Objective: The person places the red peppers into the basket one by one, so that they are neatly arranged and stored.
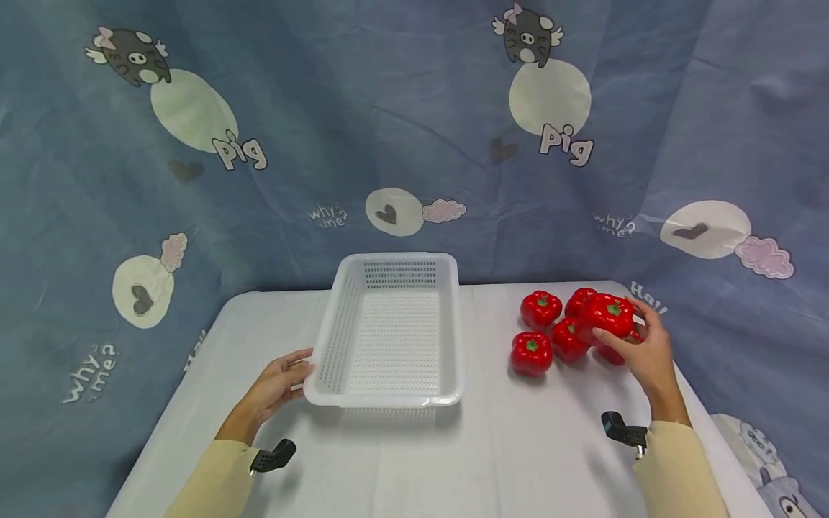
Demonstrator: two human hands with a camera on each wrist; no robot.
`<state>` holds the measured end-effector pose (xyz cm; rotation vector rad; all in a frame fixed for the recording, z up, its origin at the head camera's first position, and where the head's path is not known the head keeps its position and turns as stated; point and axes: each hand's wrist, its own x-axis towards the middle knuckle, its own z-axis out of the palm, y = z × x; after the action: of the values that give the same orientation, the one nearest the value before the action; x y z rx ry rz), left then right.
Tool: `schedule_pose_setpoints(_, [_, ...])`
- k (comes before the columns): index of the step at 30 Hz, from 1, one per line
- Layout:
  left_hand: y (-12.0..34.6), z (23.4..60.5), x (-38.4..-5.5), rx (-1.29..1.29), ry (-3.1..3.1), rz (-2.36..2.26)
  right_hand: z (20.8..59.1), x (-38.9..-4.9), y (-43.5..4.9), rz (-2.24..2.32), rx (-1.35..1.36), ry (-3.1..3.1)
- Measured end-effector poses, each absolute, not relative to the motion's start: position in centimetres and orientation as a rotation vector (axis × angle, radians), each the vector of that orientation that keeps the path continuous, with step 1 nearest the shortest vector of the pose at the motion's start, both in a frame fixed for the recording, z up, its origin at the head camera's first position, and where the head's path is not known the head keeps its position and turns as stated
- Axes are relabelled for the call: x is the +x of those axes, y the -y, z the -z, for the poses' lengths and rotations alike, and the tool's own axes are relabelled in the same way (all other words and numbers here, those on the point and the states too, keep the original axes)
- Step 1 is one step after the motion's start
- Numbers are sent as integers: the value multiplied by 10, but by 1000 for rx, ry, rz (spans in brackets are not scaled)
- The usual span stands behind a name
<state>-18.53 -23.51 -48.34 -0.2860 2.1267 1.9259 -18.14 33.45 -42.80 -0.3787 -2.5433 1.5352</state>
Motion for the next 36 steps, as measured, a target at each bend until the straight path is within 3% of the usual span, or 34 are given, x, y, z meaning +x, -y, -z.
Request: schedule_pose_setpoints(36, [238, 485, -185, -284, -2129, -1910, 414, -258, -257, -1715, 4, 2656])
